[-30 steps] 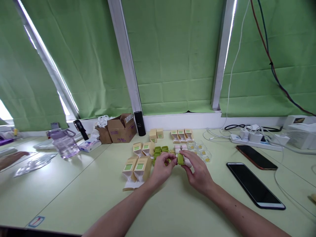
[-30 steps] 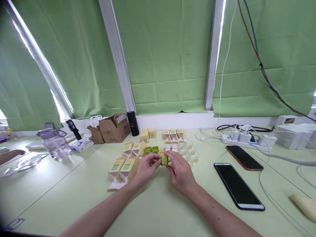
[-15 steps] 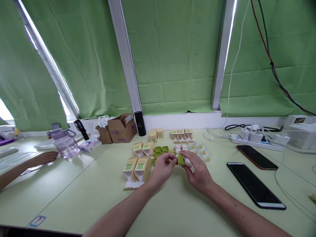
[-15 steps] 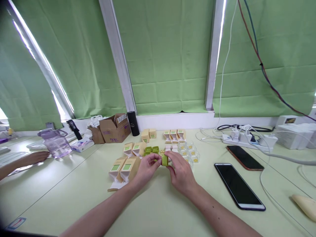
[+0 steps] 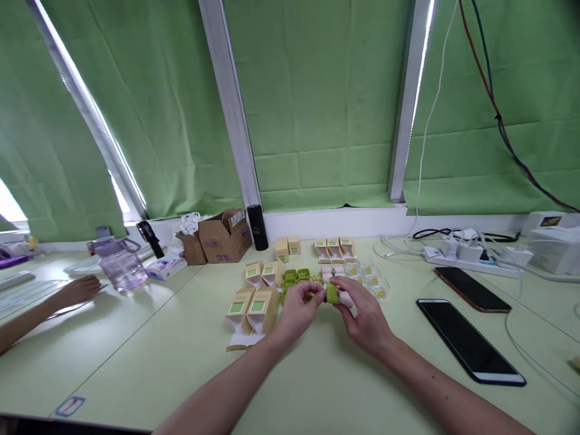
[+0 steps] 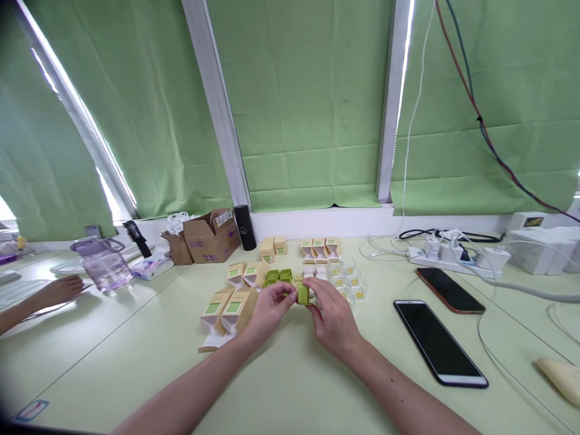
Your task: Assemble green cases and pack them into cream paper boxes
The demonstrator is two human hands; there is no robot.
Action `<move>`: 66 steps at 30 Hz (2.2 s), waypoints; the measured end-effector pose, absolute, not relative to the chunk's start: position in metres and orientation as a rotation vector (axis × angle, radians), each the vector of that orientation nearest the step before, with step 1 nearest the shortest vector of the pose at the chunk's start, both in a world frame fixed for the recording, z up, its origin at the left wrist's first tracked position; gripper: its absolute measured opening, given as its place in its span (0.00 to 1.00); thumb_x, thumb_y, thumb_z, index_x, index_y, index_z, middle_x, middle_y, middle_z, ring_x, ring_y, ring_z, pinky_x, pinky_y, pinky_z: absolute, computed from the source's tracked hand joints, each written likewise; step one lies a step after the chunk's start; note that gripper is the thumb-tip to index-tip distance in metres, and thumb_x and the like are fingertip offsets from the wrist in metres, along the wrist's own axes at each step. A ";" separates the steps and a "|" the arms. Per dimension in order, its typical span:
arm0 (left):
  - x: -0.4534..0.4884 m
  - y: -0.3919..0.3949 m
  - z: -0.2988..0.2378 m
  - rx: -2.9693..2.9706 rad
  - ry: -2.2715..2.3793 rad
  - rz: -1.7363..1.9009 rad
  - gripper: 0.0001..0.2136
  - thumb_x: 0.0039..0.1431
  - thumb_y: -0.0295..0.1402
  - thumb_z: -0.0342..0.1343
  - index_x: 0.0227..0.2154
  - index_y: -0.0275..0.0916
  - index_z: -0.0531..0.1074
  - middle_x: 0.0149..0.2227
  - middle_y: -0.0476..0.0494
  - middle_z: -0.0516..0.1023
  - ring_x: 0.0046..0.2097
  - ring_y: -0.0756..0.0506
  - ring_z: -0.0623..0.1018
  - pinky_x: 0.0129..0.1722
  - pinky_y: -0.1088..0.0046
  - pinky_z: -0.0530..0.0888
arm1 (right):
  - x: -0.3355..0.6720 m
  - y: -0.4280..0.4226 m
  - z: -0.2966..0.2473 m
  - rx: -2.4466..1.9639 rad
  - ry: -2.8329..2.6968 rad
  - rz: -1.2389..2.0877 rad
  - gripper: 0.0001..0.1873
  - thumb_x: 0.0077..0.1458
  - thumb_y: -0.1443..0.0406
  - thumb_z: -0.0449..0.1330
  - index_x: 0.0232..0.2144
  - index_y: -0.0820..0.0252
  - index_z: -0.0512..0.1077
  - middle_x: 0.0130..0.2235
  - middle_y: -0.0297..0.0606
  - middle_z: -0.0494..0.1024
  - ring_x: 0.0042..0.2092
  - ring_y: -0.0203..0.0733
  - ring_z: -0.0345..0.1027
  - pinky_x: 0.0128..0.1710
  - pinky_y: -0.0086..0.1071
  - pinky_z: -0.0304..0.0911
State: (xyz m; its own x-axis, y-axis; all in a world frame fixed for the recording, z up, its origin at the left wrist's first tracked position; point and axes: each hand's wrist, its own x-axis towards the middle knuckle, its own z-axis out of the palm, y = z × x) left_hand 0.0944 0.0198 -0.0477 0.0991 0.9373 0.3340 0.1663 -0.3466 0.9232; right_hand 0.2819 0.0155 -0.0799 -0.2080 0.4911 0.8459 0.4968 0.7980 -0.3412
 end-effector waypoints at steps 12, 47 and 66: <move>0.095 0.017 -0.044 1.578 1.050 1.305 0.10 0.55 0.38 0.66 0.29 0.36 0.78 0.30 0.44 0.80 0.33 0.47 0.78 0.36 0.73 0.73 | 0.282 0.015 -0.080 -0.766 -1.839 0.018 0.26 0.63 0.72 0.56 0.62 0.52 0.66 0.56 0.45 0.79 0.57 0.54 0.75 0.55 0.52 0.75; 0.093 0.014 -0.039 1.490 0.989 1.299 0.17 0.52 0.46 0.70 0.30 0.36 0.76 0.29 0.43 0.83 0.32 0.45 0.79 0.35 0.72 0.73 | 0.281 0.015 -0.078 -0.777 -1.818 0.038 0.25 0.64 0.70 0.57 0.62 0.52 0.67 0.57 0.45 0.79 0.58 0.53 0.74 0.57 0.51 0.74; 0.090 0.016 -0.041 1.431 0.953 1.346 0.18 0.54 0.46 0.69 0.36 0.35 0.76 0.34 0.41 0.82 0.37 0.44 0.81 0.35 0.72 0.72 | 0.281 0.013 -0.073 -0.768 -1.794 0.061 0.26 0.65 0.69 0.56 0.64 0.52 0.64 0.60 0.47 0.75 0.61 0.54 0.71 0.55 0.50 0.76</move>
State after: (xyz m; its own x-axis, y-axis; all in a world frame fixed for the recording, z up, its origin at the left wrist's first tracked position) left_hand 0.0898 0.0165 -0.0409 0.1013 0.9549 0.2793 -0.0533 -0.2751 0.9599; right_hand 0.2805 0.0126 -0.0728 -0.1597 0.5246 0.8363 0.4670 0.7865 -0.4042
